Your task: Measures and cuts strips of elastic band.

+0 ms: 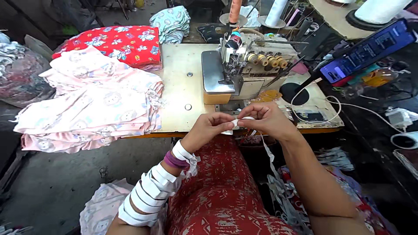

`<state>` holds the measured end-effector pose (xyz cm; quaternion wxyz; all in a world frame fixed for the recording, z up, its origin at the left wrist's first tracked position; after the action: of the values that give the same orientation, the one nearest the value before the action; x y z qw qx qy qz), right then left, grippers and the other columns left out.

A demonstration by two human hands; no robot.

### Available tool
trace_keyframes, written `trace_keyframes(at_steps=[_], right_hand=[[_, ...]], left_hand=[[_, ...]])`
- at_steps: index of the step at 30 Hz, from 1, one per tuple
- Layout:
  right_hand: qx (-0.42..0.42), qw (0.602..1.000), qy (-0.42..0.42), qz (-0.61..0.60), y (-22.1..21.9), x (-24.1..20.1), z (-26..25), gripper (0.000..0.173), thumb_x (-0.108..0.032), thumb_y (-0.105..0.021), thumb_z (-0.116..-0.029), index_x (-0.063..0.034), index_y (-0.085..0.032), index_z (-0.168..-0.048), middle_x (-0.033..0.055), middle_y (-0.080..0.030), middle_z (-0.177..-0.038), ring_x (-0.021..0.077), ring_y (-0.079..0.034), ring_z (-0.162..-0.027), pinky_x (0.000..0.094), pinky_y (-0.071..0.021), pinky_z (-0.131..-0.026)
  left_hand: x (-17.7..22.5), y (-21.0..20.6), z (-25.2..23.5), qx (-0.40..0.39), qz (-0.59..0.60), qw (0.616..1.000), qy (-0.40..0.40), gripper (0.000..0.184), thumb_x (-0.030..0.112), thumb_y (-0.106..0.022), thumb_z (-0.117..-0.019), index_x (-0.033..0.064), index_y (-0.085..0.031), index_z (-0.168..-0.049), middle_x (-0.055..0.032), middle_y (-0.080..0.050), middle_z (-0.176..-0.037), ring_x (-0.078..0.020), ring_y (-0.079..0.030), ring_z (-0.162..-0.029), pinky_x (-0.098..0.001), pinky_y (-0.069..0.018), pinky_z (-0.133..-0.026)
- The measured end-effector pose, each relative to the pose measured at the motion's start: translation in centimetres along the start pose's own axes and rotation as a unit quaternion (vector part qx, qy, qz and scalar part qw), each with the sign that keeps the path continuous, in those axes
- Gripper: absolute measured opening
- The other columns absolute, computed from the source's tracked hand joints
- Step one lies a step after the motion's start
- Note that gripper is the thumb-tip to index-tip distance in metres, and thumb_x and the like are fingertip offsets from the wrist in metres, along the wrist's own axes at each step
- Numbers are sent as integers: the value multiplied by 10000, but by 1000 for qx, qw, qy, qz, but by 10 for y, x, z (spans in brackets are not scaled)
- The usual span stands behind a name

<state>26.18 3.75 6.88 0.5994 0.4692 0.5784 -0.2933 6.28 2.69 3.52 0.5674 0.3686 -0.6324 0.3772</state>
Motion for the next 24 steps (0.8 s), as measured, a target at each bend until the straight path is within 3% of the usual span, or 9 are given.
trace_keyframes(at_steps=[3,9,13,15,17,24], right_hand=[[14,1000,-9,16,0,6,-2,182,4,-766,-840,-44,-766,-1016,-87,-699,-716,-88,-471,-488,92,-385,-452],[52,998,-28,9,4,13,-12,134,0,-767,-847,-56,-787,-968,-89,-671,-648,-84,-450,-459,98,-366,-432],[69,997,-30,-22,7,19,-21,244,7,-754,-863,-58,-754,-1098,-72,-722,-758,-72,-474,-485,104,-378,-443],[79,996,-31,-37,9,23,-25,202,19,-746,-865,-54,-781,-1050,-74,-693,-694,-72,-451,-461,106,-369,-432],[85,995,-43,-37,10,25,-29,164,27,-740,-867,-42,-789,-1007,-71,-660,-631,-66,-441,-444,110,-363,-425],[99,994,-43,-2,20,25,-51,151,6,-737,-886,-39,-782,-1024,-69,-663,-646,-68,-451,-459,108,-370,-437]], left_hand=[[0,2,-3,27,-23,999,3,77,-15,-652,-951,12,-719,-978,50,-714,-788,-10,-680,-744,-195,-579,-749],[7,3,-14,57,-134,989,-23,88,55,-630,-993,13,-707,-1000,56,-647,-755,51,-567,-658,-120,-474,-635],[6,6,-25,82,-148,983,-74,154,70,-718,-934,39,-674,-1079,42,-638,-811,26,-535,-631,-134,-464,-594],[7,8,-30,75,-178,976,-106,187,67,-747,-907,34,-669,-1073,-2,-630,-929,-3,-555,-695,-149,-485,-625],[7,11,-35,70,-222,961,-149,153,53,-746,-903,-3,-708,-1040,-73,-662,-1023,-53,-647,-833,-184,-564,-720],[17,26,-58,41,-302,925,-228,95,21,-736,-900,-36,-747,-975,-141,-703,-1042,-100,-701,-910,-203,-589,-775]])
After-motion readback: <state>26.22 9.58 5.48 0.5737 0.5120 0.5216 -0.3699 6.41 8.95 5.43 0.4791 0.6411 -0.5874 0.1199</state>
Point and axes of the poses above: each hand's wrist, its own z-axis away from the middle knuckle, its own y-axis out of the back of the hand, x = y × z, the point moved 3 cm from there along -z, towards the middle knuckle
